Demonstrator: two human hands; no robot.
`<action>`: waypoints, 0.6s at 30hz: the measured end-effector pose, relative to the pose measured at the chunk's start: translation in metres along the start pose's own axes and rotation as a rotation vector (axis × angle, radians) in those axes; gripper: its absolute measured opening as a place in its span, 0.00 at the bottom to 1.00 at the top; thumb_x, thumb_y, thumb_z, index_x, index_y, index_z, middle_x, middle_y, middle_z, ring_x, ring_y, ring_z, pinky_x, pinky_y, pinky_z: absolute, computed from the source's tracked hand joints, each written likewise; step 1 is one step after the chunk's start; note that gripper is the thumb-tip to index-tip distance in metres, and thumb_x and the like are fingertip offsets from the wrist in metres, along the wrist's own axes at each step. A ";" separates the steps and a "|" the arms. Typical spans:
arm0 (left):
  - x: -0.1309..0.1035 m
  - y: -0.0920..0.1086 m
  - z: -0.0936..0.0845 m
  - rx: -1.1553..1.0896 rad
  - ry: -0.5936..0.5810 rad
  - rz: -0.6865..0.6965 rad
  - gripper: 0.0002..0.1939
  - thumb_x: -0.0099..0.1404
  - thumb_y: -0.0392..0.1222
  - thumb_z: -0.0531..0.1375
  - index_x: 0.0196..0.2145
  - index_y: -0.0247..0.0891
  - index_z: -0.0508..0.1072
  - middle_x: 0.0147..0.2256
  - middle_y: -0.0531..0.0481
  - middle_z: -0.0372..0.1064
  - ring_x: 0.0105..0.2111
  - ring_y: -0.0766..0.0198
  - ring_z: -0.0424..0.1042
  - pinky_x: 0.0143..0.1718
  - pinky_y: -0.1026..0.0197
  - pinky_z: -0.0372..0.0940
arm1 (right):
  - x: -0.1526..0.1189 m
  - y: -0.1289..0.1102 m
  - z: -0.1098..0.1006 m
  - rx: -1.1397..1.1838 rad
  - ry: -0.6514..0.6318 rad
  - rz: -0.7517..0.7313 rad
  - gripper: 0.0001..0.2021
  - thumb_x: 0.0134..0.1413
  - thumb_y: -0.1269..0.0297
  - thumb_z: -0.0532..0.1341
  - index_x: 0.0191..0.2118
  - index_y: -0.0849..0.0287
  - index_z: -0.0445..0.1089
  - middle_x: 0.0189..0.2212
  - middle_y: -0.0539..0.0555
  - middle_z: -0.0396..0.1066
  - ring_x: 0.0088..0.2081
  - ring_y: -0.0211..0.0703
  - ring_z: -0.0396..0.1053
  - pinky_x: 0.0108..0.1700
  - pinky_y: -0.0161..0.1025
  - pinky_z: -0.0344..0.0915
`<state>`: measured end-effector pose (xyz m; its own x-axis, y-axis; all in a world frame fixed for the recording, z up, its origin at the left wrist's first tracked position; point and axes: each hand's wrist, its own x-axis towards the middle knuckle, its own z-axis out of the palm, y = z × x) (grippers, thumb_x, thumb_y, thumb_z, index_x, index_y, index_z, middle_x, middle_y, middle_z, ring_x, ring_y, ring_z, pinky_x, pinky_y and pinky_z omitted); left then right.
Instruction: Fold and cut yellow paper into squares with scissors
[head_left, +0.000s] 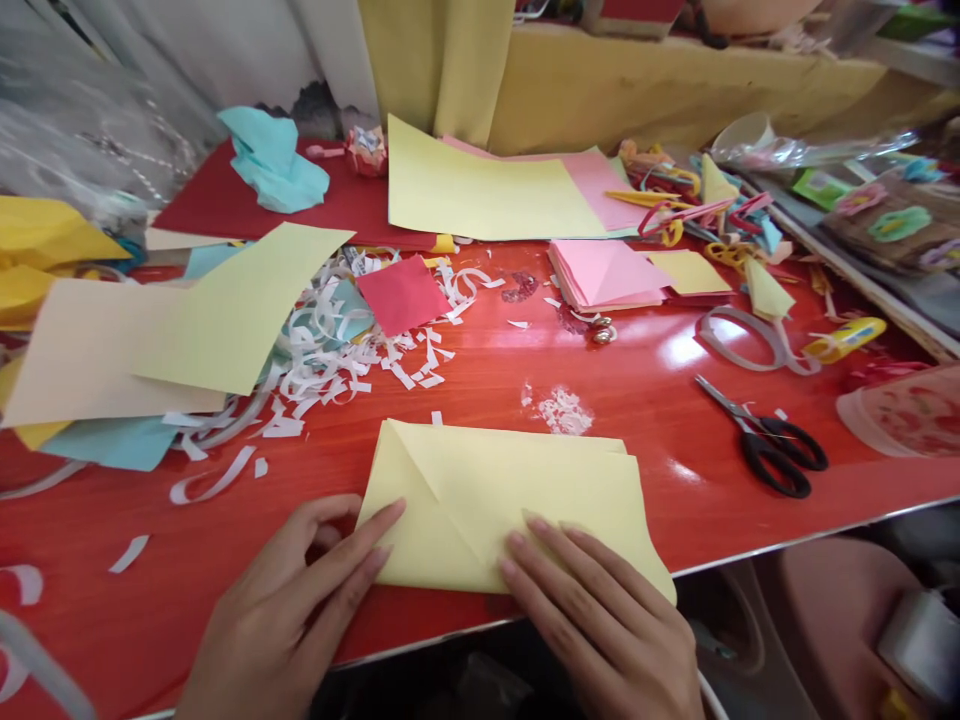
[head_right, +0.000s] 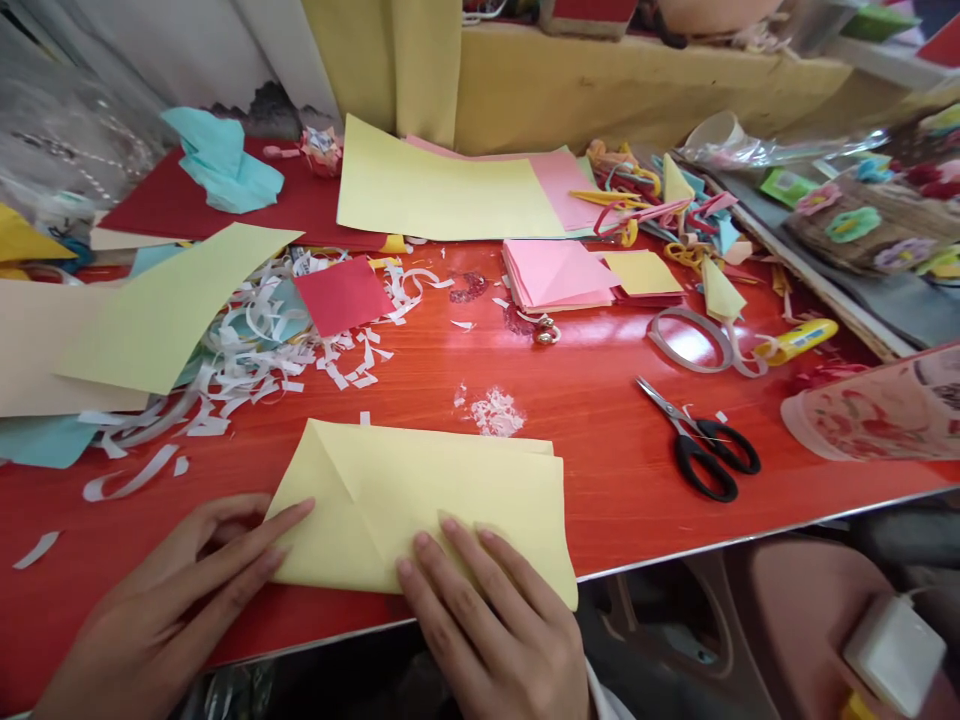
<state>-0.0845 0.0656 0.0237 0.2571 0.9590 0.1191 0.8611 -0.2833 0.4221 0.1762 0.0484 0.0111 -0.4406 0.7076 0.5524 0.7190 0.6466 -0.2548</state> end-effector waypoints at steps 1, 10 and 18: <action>0.001 0.002 0.000 0.004 0.008 0.003 0.18 0.65 0.50 0.52 0.52 0.62 0.65 0.44 0.55 0.67 0.38 0.68 0.72 0.31 0.73 0.68 | 0.000 0.001 -0.001 -0.001 -0.002 0.000 0.17 0.65 0.69 0.46 0.49 0.61 0.70 0.48 0.51 0.71 0.55 0.43 0.64 0.58 0.40 0.60; 0.002 0.020 0.001 -0.059 0.018 -0.115 0.22 0.60 0.59 0.54 0.52 0.58 0.68 0.40 0.52 0.66 0.37 0.64 0.69 0.32 0.68 0.67 | 0.005 0.010 -0.009 0.009 -0.072 -0.016 0.18 0.65 0.71 0.45 0.52 0.61 0.68 0.50 0.51 0.70 0.56 0.43 0.63 0.59 0.41 0.60; 0.000 0.019 0.006 0.005 0.046 -0.162 0.21 0.60 0.61 0.53 0.49 0.58 0.70 0.41 0.51 0.65 0.37 0.64 0.70 0.30 0.67 0.68 | 0.010 0.018 -0.007 0.058 -0.107 -0.048 0.19 0.65 0.71 0.43 0.53 0.63 0.67 0.53 0.50 0.67 0.57 0.43 0.61 0.61 0.42 0.57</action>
<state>-0.0652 0.0603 0.0262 0.0949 0.9913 0.0912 0.8920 -0.1253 0.4344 0.1887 0.0653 0.0174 -0.5306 0.7000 0.4779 0.6647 0.6935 -0.2778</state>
